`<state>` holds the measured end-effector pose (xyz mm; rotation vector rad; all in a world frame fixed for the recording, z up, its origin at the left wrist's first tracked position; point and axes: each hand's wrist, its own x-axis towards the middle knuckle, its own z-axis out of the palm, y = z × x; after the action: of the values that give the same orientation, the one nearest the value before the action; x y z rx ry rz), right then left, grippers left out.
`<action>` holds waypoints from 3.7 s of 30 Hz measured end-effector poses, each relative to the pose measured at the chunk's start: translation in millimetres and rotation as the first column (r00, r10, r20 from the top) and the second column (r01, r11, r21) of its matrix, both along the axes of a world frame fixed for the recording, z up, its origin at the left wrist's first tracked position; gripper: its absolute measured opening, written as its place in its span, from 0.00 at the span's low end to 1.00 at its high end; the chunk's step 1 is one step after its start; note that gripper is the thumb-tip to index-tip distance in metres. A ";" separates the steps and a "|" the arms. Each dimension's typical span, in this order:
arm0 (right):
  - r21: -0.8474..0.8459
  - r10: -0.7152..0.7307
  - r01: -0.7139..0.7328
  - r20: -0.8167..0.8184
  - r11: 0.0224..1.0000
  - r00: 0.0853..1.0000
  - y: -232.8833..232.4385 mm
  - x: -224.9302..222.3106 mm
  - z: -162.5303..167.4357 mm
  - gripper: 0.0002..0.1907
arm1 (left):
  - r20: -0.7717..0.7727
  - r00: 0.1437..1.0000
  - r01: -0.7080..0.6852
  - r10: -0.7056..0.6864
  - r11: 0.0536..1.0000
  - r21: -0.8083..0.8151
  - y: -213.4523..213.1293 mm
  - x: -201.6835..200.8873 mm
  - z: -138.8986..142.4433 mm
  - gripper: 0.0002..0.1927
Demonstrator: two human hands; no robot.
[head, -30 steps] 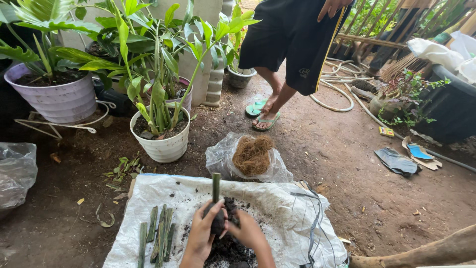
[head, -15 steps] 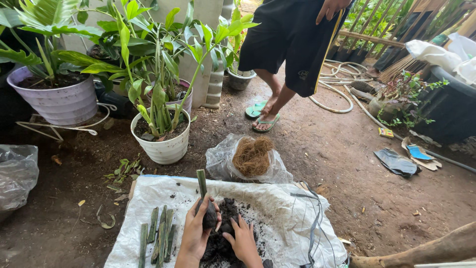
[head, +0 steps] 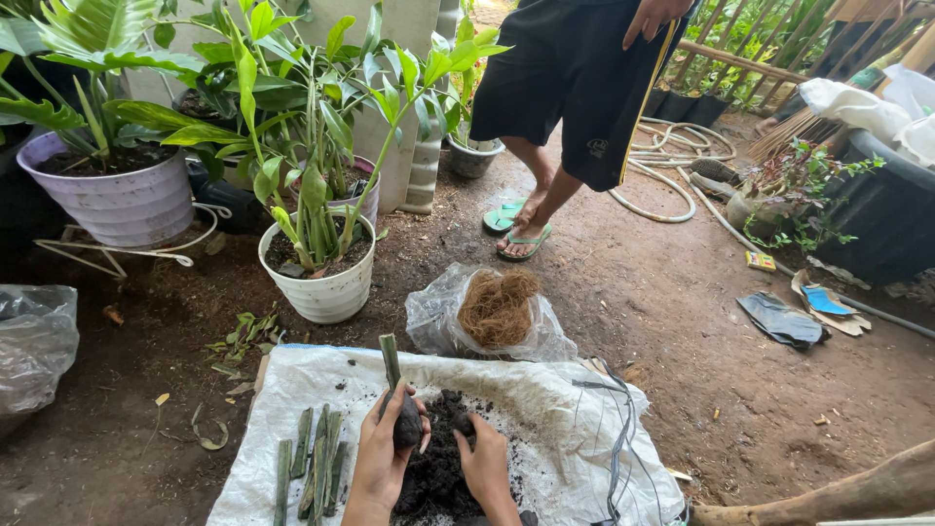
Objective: The person wraps dark soil by hand around the base of green stem cuttings, molding soil balls over the cut ends on a tarp and setting finished cuttings aside with a pile of prepared cuttings nearby.
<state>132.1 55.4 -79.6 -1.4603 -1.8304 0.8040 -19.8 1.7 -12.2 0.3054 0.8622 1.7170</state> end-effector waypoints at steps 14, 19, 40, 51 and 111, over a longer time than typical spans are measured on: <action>-0.108 0.044 -0.054 -0.097 0.993 0.994 14.0 1.8 12.8 0.15 | -0.017 1.000 0.017 -0.018 0.999 -0.051 0.1 2.5 1.2 0.16; -0.220 0.054 -0.052 0.002 0.974 0.999 15.7 2.6 7.0 0.16 | -0.012 1.000 0.017 -0.018 0.998 -0.063 -1.9 3.9 4.0 0.16; -0.217 0.199 -0.136 0.297 0.967 0.934 11.3 10.8 -3.0 0.27 | 0.018 0.999 0.033 -0.032 0.998 -0.057 0.7 6.3 -0.3 0.17; -0.263 0.148 -0.235 -0.310 0.936 0.939 24.1 9.4 56.8 0.12 | -0.089 0.996 0.018 -0.014 0.999 0.045 -2.0 10.0 6.4 0.17; -0.141 -0.081 -0.051 -0.791 0.989 0.607 -1.0 -11.2 102.1 0.09 | -0.117 0.954 0.292 -0.274 0.941 0.174 -5.1 27.3 7.8 0.21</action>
<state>120.9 54.4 22.4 -0.9229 -1.0632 1.3438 7.5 -3.5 -4.4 0.6115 0.6826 1.5244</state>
